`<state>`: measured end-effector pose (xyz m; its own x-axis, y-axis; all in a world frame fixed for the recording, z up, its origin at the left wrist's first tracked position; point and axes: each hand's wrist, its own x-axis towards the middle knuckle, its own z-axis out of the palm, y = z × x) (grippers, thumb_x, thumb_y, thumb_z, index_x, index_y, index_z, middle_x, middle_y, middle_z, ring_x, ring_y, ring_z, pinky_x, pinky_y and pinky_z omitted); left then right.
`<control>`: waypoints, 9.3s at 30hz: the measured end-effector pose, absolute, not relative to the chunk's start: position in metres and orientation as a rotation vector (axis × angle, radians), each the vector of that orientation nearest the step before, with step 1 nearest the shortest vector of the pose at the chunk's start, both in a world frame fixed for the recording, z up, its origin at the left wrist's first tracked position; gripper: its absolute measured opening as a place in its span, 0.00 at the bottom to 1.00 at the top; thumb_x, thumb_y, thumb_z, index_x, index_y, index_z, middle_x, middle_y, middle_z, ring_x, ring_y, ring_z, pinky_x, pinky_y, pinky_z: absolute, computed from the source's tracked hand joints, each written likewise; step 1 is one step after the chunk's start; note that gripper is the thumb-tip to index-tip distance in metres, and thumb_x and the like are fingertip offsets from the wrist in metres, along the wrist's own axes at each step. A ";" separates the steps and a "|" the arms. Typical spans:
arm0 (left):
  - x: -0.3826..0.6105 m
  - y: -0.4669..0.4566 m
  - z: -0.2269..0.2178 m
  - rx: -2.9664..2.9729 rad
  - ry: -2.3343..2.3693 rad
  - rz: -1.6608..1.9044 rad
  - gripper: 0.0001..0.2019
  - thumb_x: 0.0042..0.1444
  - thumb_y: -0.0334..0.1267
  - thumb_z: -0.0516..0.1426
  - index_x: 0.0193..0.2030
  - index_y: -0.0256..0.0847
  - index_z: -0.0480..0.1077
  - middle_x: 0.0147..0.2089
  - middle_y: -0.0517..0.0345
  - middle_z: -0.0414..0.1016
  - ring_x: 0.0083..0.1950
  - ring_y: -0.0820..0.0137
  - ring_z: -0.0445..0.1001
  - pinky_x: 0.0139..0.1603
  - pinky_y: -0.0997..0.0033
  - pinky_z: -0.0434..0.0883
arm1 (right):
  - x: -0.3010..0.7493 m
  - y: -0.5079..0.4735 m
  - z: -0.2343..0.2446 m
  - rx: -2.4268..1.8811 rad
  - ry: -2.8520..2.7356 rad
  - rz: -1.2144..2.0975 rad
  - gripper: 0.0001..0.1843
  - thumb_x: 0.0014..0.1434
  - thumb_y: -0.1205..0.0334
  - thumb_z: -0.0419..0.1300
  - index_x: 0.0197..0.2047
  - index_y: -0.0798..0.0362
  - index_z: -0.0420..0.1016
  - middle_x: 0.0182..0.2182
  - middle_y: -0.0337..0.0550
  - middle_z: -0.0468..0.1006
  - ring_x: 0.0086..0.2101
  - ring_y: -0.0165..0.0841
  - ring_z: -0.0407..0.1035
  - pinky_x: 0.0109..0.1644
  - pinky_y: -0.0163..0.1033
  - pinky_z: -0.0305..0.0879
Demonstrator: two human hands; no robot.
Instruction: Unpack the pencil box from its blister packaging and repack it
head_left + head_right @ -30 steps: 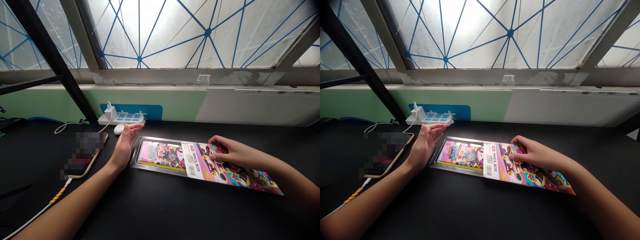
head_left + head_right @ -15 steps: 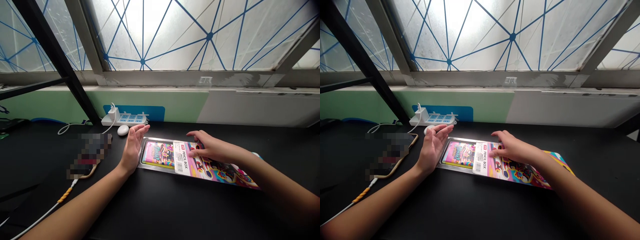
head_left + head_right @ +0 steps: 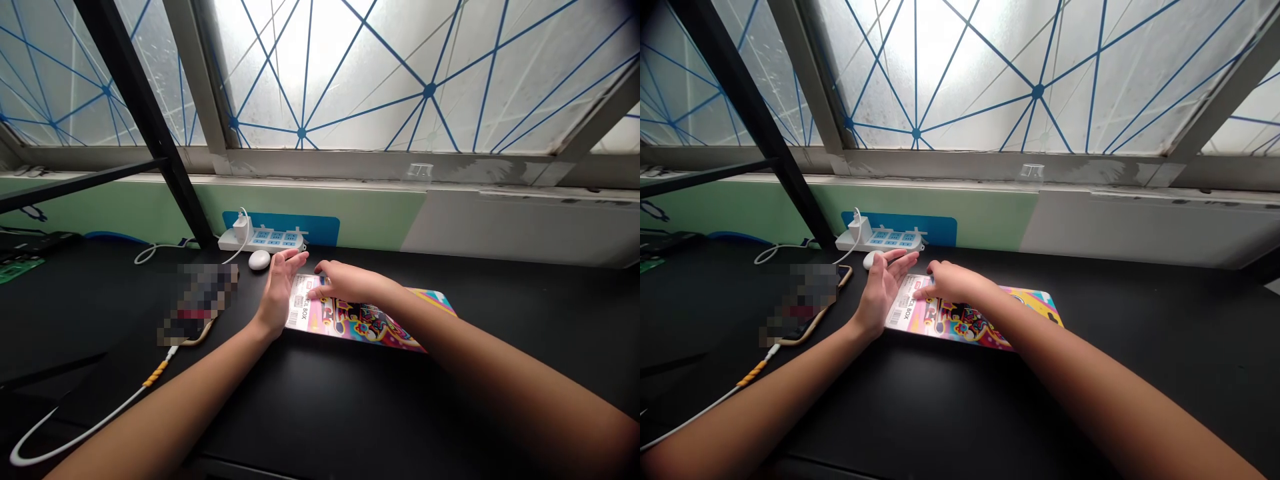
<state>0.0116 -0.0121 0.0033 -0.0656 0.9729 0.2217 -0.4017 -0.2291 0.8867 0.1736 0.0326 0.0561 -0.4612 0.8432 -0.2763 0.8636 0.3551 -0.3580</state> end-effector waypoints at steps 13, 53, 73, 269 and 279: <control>0.002 -0.006 0.008 1.005 1.097 1.347 0.24 0.50 0.21 0.55 0.54 0.44 0.67 0.63 0.44 0.75 0.69 0.55 0.69 0.56 0.57 0.74 | 0.248 -0.006 0.049 1.744 2.701 -0.437 0.32 0.66 0.34 0.52 0.59 0.49 0.73 0.58 0.53 0.77 0.52 0.50 0.74 0.56 0.54 0.66; -0.021 -0.005 0.029 0.999 0.807 1.215 0.14 0.61 0.51 0.59 0.36 0.41 0.76 0.48 0.48 0.82 0.54 0.57 0.78 0.61 0.58 0.70 | 0.283 -0.064 0.053 1.438 3.099 0.651 0.03 0.61 0.64 0.61 0.39 0.49 0.70 0.42 0.50 0.79 0.31 0.40 0.69 0.35 0.45 0.65; -0.020 -0.026 0.031 2.341 0.998 0.464 0.38 0.50 0.33 0.67 0.69 0.54 0.66 0.67 0.49 0.64 0.68 0.54 0.65 0.69 0.54 0.66 | 0.297 -0.033 0.008 1.387 3.108 -0.025 0.44 0.56 0.40 0.69 0.71 0.44 0.63 0.65 0.56 0.70 0.61 0.55 0.65 0.61 0.61 0.65; 0.033 -0.021 0.002 2.869 1.440 0.326 0.27 0.74 0.51 0.48 0.75 0.48 0.58 0.77 0.43 0.57 0.77 0.43 0.54 0.71 0.37 0.57 | 0.342 -0.005 -0.012 1.212 3.166 0.352 0.36 0.71 0.65 0.53 0.78 0.43 0.50 0.71 0.48 0.63 0.69 0.46 0.58 0.69 0.60 0.62; 0.019 -0.010 0.014 2.704 1.479 0.282 0.29 0.71 0.58 0.50 0.75 0.55 0.58 0.78 0.51 0.55 0.77 0.43 0.53 0.73 0.34 0.51 | 0.342 -0.008 -0.008 1.239 3.163 0.286 0.35 0.69 0.67 0.52 0.77 0.43 0.52 0.72 0.49 0.61 0.69 0.46 0.59 0.68 0.60 0.62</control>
<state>0.0190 -0.0098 0.0138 0.5267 0.8390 0.1368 0.8305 -0.5422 0.1277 0.3422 -0.0084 -0.0077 -0.7049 0.6405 0.3048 0.6848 0.7265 0.0569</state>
